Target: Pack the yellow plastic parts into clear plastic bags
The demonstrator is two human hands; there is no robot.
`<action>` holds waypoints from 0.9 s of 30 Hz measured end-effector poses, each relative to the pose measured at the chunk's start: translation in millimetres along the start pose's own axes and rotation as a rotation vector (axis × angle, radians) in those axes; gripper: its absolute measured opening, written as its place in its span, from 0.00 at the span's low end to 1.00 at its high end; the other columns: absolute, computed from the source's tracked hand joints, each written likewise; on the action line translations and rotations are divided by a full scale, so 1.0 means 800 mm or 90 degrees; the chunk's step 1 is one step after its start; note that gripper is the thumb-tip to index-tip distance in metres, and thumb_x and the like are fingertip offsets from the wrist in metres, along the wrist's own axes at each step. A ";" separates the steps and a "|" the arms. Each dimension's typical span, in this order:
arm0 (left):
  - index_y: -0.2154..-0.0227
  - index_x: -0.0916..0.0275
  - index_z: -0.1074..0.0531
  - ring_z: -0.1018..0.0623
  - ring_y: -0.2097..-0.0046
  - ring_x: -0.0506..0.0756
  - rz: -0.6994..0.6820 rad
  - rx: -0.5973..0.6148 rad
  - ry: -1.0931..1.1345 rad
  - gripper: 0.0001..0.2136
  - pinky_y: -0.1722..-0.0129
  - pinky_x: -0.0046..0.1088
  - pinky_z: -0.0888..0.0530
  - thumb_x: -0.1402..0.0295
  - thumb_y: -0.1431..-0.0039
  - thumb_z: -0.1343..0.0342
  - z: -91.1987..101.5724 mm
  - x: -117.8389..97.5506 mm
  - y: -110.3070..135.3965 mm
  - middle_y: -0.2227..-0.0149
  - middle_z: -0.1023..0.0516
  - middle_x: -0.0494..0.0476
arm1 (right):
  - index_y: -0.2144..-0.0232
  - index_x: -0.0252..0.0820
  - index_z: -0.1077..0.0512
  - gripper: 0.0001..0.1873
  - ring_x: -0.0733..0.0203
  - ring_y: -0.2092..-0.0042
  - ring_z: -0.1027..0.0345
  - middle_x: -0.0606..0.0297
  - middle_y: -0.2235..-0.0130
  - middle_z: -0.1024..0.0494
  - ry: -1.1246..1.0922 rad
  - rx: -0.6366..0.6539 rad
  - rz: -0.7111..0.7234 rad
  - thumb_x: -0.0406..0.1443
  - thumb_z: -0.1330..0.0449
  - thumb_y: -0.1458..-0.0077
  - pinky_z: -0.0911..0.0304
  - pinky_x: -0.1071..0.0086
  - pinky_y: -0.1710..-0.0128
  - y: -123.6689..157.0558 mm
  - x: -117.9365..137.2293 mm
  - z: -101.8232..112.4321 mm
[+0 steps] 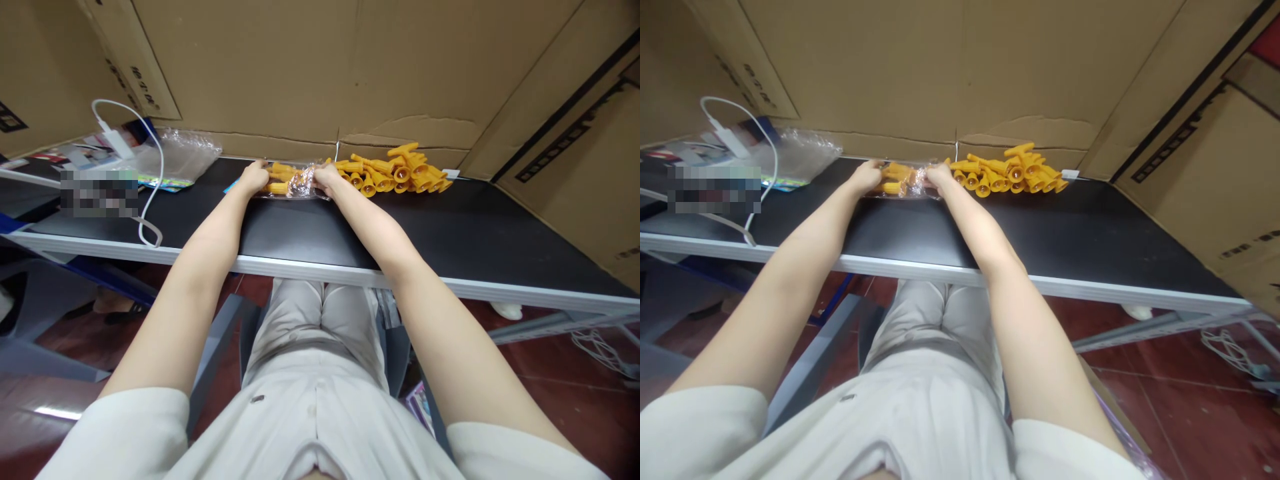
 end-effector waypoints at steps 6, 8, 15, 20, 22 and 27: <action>0.29 0.69 0.26 0.27 0.26 0.64 0.013 -0.001 0.016 0.37 0.25 0.37 0.31 0.78 0.45 0.48 0.005 -0.004 0.007 0.28 0.24 0.66 | 0.73 0.42 0.36 0.19 0.68 0.71 0.31 0.69 0.72 0.30 0.019 0.011 -0.009 0.17 0.45 0.36 0.22 0.71 0.60 0.006 0.000 -0.004; 0.29 0.69 0.26 0.27 0.25 0.64 0.014 -0.008 0.020 0.38 0.25 0.37 0.32 0.78 0.46 0.47 0.004 -0.001 0.005 0.28 0.25 0.66 | 0.73 0.43 0.38 0.20 0.67 0.70 0.31 0.70 0.73 0.32 0.071 0.029 -0.010 0.18 0.43 0.36 0.22 0.70 0.57 0.006 0.000 -0.005; 0.31 0.63 0.24 0.25 0.27 0.67 0.004 -0.017 0.041 0.37 0.25 0.43 0.30 0.76 0.47 0.45 0.003 0.006 0.000 0.31 0.21 0.64 | 0.69 0.44 0.38 0.19 0.71 0.72 0.34 0.73 0.72 0.33 0.046 0.060 -0.012 0.18 0.52 0.32 0.24 0.71 0.53 0.006 0.003 -0.008; 0.30 0.62 0.24 0.25 0.27 0.66 0.007 -0.010 0.043 0.38 0.26 0.41 0.29 0.76 0.48 0.46 0.003 0.007 -0.001 0.30 0.21 0.62 | 0.67 0.45 0.38 0.18 0.71 0.73 0.34 0.73 0.70 0.31 0.026 0.050 -0.018 0.19 0.53 0.31 0.24 0.72 0.54 0.001 -0.002 -0.010; 0.30 0.65 0.25 0.26 0.27 0.65 0.008 0.000 0.034 0.38 0.26 0.39 0.29 0.76 0.47 0.47 0.003 0.006 0.000 0.29 0.23 0.63 | 0.68 0.45 0.37 0.18 0.70 0.73 0.34 0.73 0.72 0.32 0.032 0.037 -0.012 0.20 0.52 0.32 0.23 0.72 0.55 -0.001 -0.003 -0.011; 0.29 0.64 0.26 0.26 0.26 0.65 0.006 0.004 0.020 0.39 0.25 0.41 0.30 0.76 0.46 0.48 0.005 0.004 0.003 0.29 0.23 0.61 | 0.70 0.44 0.36 0.16 0.68 0.70 0.33 0.72 0.72 0.32 0.067 0.034 -0.003 0.22 0.39 0.34 0.23 0.69 0.51 -0.003 -0.008 -0.013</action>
Point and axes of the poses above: each hand's wrist, its own y-axis away from the middle knuckle, its own z-axis out of the back of the hand, x = y × z, the point moved 4 cm from there along -y, towards the middle knuckle
